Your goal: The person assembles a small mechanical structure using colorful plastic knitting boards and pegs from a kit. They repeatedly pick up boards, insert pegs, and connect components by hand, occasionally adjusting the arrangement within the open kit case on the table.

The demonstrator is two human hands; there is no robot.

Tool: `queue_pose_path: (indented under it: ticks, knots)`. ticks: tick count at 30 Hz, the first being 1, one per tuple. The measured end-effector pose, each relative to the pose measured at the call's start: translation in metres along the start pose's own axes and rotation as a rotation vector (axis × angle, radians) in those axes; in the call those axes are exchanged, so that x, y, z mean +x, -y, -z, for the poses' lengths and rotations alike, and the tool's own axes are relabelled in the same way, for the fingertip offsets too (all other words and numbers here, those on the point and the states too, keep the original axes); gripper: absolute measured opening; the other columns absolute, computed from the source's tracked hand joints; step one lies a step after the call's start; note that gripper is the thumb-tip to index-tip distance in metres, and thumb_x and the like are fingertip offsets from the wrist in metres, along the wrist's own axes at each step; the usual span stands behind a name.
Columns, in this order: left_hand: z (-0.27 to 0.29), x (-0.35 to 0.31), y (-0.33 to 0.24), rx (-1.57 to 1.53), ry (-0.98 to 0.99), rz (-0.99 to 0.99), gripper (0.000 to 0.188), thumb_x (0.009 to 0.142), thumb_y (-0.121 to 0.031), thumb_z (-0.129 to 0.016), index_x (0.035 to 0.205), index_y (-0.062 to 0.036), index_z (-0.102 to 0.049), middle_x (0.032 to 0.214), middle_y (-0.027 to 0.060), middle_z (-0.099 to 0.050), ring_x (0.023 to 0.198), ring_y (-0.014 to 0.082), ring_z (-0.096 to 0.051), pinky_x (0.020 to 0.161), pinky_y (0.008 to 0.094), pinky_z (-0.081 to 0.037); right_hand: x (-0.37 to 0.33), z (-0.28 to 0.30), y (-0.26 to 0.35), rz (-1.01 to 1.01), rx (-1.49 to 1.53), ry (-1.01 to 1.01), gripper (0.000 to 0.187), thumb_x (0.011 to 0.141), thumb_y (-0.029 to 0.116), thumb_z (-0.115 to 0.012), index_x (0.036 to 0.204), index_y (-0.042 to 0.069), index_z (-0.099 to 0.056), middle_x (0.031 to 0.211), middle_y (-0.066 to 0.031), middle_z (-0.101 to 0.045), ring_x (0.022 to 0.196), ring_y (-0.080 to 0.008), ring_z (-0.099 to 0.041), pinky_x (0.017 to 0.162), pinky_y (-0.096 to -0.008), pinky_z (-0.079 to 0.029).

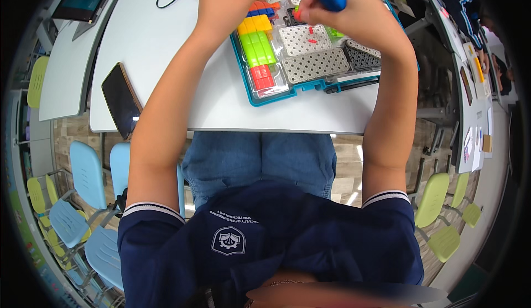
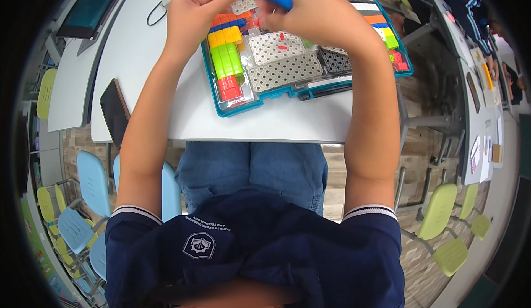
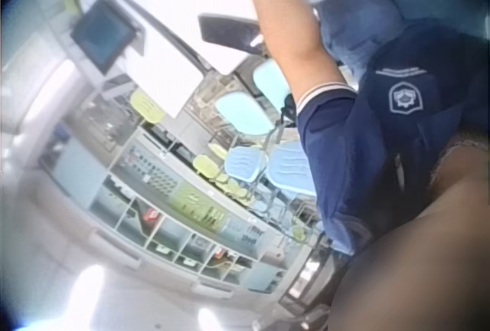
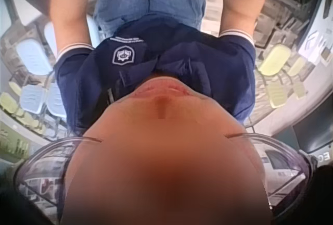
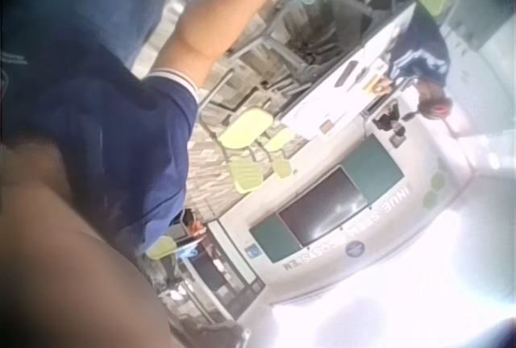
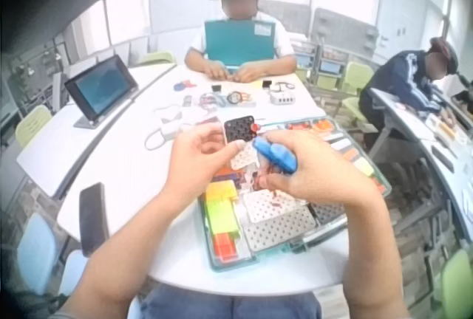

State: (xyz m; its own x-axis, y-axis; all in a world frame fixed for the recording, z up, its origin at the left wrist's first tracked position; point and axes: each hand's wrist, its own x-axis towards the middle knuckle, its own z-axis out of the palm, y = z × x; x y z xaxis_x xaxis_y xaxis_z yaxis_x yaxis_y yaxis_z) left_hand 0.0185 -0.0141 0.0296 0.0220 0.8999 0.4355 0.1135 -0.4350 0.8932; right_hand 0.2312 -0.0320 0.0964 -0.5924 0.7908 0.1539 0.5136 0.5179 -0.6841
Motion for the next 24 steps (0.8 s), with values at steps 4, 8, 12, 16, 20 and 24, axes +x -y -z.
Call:
queue_pose_path:
  ticks: [4, 8, 12, 16, 20, 24]
  knots:
    - [-0.009, -0.012, -0.009, 0.008, 0.008, -0.026, 0.025, 0.090, -0.007, -0.078, 0.111, 0.0043, -0.074, 0.093, 0.0085, -0.077, 0.081, 0.0093, -0.070, 0.072, 0.0227, -0.057, 0.003, 0.000, 0.005, -0.043, 0.110, -0.291, 0.017, 0.084, 0.006, -0.080, 0.089, 0.002, -0.064, 0.079, -0.0036, -0.068, 0.072, -0.0097, -0.062, 0.067, -0.0275, -0.051]
    - [-0.012, -0.020, -0.015, 0.217, -0.032, -0.156, 0.027, 0.088, -0.006, -0.078, 0.114, 0.0026, -0.075, 0.091, 0.0109, -0.078, 0.076, 0.0107, -0.073, 0.066, 0.0236, -0.057, 0.006, -0.004, 0.006, -0.003, 0.040, -0.341, 0.016, 0.084, 0.006, -0.080, 0.086, 0.002, -0.064, 0.075, -0.0022, -0.067, 0.071, -0.0089, -0.062, 0.066, -0.0266, -0.051]
    - [-0.011, -0.021, -0.017, 0.317, -0.047, -0.277, 0.027, 0.087, -0.006, -0.079, 0.112, 0.0030, -0.075, 0.090, 0.0127, -0.077, 0.071, 0.0139, -0.073, 0.062, 0.0261, -0.056, 0.006, -0.003, 0.003, 0.011, 0.080, -0.354, 0.016, 0.084, 0.005, -0.080, 0.085, 0.001, -0.064, 0.076, -0.0021, -0.067, 0.071, -0.0083, -0.061, 0.065, -0.0259, -0.050]
    - [-0.011, -0.023, -0.016, 0.388, -0.071, -0.366, 0.027, 0.085, -0.007, -0.080, 0.109, 0.0028, -0.075, 0.091, 0.0141, -0.075, 0.070, 0.0177, -0.073, 0.062, 0.0286, -0.056, 0.006, -0.002, 0.002, 0.060, 0.118, -0.335, 0.016, 0.083, 0.004, -0.080, 0.084, 0.001, -0.064, 0.076, -0.0026, -0.067, 0.070, -0.0085, -0.061, 0.065, -0.0262, -0.050]
    - [-0.010, -0.021, -0.011, 0.542, -0.118, -0.561, 0.028, 0.081, -0.008, -0.081, 0.107, 0.0023, -0.076, 0.091, 0.0159, -0.074, 0.074, 0.0226, -0.072, 0.065, 0.0311, -0.056, 0.007, -0.003, 0.005, 0.017, 0.139, -0.326, 0.016, 0.082, 0.004, -0.080, 0.083, 0.000, -0.064, 0.075, -0.0029, -0.068, 0.069, -0.0089, -0.061, 0.065, -0.0260, -0.050]
    - [-0.010, -0.019, -0.006, 0.572, -0.162, -0.640, 0.029, 0.079, -0.007, -0.081, 0.107, 0.0019, -0.075, 0.091, 0.0158, -0.074, 0.077, 0.0251, -0.071, 0.067, 0.0330, -0.057, 0.007, -0.003, 0.007, -0.060, 0.180, -0.318, 0.016, 0.080, 0.004, -0.081, 0.081, 0.002, -0.065, 0.075, -0.0033, -0.068, 0.068, -0.0089, -0.061, 0.063, -0.0245, -0.048]
